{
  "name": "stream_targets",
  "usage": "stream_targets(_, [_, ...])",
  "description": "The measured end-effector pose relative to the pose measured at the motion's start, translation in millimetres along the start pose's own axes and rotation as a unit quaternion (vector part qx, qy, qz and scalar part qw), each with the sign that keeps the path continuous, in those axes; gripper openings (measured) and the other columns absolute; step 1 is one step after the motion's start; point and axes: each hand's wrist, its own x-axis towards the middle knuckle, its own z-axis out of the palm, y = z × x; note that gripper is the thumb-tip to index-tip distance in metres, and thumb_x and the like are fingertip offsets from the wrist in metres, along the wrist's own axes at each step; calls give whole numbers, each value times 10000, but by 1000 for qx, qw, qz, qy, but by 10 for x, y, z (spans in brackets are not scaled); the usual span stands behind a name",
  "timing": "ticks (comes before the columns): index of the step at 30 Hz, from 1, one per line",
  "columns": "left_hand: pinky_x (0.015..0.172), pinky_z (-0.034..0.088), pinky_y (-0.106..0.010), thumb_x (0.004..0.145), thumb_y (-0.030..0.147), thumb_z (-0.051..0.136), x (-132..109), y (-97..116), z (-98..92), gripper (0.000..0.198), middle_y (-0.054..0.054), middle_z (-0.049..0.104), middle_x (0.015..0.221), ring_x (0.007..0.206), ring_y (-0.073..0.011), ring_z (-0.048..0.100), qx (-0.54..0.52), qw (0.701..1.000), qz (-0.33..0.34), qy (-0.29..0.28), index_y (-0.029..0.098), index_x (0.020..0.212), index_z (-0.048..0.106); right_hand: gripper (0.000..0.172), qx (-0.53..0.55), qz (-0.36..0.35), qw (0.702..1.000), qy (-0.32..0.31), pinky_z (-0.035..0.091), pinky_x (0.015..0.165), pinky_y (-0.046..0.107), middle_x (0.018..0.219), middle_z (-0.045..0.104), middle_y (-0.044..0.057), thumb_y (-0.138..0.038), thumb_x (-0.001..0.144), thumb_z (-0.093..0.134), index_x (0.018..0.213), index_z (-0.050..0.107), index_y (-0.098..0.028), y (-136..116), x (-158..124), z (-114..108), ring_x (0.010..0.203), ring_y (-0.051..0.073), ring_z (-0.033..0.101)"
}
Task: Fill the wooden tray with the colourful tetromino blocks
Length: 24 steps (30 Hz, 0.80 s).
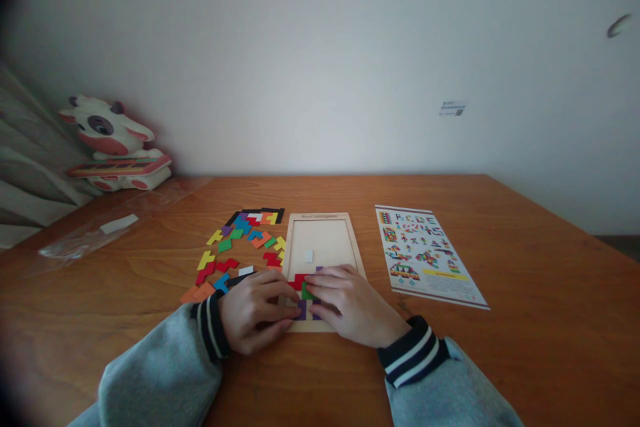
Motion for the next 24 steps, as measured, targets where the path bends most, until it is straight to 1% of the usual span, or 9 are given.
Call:
stream_targets(5, [804,509,-369,864,241,540,11,3,-9,242,-94,688,1048,937,-235,578,-3,1000,-3,7,191,1030,708,311,-1,-2,1000,2,434,1031,396,1282,665,19,-356,963,545,1228,655,-236,7,-3,10,1199,208,571])
stream_targets(11, [829,505,-379,861,235,543,4,2,-9,245,-93,684,1064,948,-237,573,-3,1000,-1,-9,189,1040,703,304,-2,0,1000,9,438,1026,395,1272,671,28,-344,954,562,1225,657,-245,2,-4,14,1194,206,577])
stream_targets(19, [818,506,-375,861,242,539,5,4,-3,244,-97,686,1057,941,-236,575,-9,1000,-1,1,191,1027,711,311,10,1,1000,2,433,1037,396,1283,664,33,-334,959,548,1241,648,-248,-7,-4,-8,1206,204,568])
stream_targets(24, [818,510,-374,875,257,522,8,-1,-6,258,-103,688,1052,944,-237,574,-3,1000,-2,-3,190,1035,712,315,10,1,1000,5,435,1035,399,1278,666,40,-326,955,555,1245,646,-248,-10,-1,-9,1201,205,573])
